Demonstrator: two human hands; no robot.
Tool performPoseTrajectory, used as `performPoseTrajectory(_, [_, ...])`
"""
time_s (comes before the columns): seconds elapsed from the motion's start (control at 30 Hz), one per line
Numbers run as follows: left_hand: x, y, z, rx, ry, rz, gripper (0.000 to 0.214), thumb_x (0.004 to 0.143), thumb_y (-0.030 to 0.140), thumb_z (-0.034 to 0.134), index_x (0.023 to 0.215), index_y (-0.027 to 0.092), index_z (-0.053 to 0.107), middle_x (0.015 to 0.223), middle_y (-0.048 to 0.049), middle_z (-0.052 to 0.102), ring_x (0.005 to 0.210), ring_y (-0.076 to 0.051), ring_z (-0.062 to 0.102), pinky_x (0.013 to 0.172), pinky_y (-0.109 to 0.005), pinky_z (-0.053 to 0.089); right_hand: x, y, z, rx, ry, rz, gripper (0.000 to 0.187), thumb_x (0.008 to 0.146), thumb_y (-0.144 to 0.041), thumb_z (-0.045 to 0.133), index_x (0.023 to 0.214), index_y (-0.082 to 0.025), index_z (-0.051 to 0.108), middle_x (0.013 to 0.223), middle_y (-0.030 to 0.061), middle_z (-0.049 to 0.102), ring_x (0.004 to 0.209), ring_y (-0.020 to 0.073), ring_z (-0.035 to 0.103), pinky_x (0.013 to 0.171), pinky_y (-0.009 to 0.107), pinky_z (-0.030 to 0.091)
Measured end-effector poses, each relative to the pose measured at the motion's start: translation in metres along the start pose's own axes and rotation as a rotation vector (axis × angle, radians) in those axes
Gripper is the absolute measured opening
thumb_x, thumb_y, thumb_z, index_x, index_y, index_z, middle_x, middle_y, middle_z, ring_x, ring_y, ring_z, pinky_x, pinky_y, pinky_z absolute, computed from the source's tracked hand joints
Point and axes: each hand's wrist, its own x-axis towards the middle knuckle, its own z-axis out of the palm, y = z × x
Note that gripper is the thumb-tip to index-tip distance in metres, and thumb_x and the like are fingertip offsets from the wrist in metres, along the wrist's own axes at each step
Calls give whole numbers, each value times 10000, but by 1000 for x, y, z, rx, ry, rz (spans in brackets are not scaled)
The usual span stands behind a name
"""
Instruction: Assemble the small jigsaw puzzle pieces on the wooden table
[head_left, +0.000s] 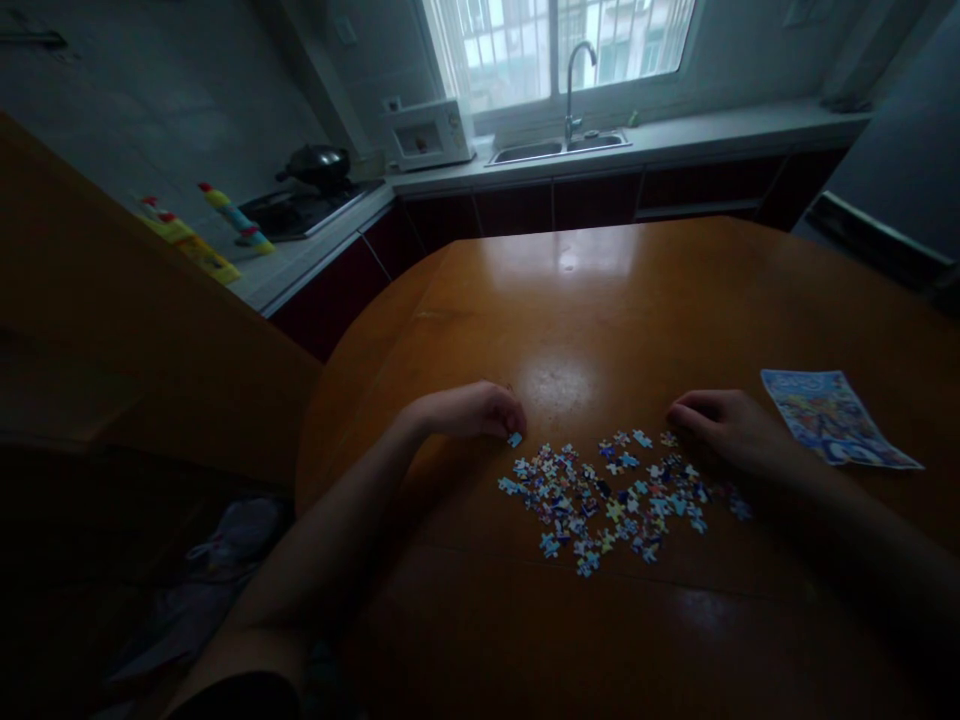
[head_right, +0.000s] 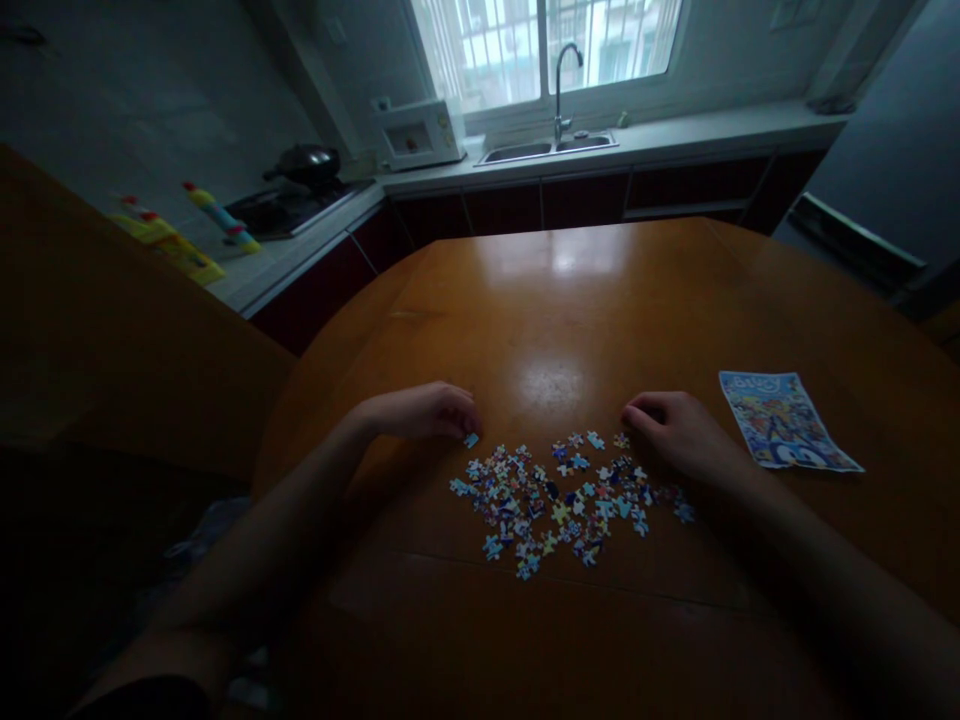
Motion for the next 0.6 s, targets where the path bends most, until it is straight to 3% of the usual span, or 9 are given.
performPoseTrajectory(0.3, [6,-3,-1,9,-37,109,91,861,156,735,932,197,773,870,-31,677,748,-114,603,688,-191,470,-1,-6,0,13,-5,7,341,894,-459,547,862,-199,764,841,89,777,747,244,703,667,357,508])
performPoseTrajectory(0.5, [8,-10,3,-2,21,8,154,819,268,799,883,147,729,797,-21,672,696,-116,599,624,-194,436,0,-6,1,-6,3,-7,338,884,-459,552,854,-199,765,846,95,778,755,248,706,678,370,511])
performPoseTrajectory(0.6, [6,-11,0,39,59,-9,160,909,293,702,884,138,729,822,-42,700,728,-123,625,659,-198,447,0,-5,1,-6,-4,-4,340,889,-456,544,859,-200,765,858,91,781,764,251,709,684,371,513])
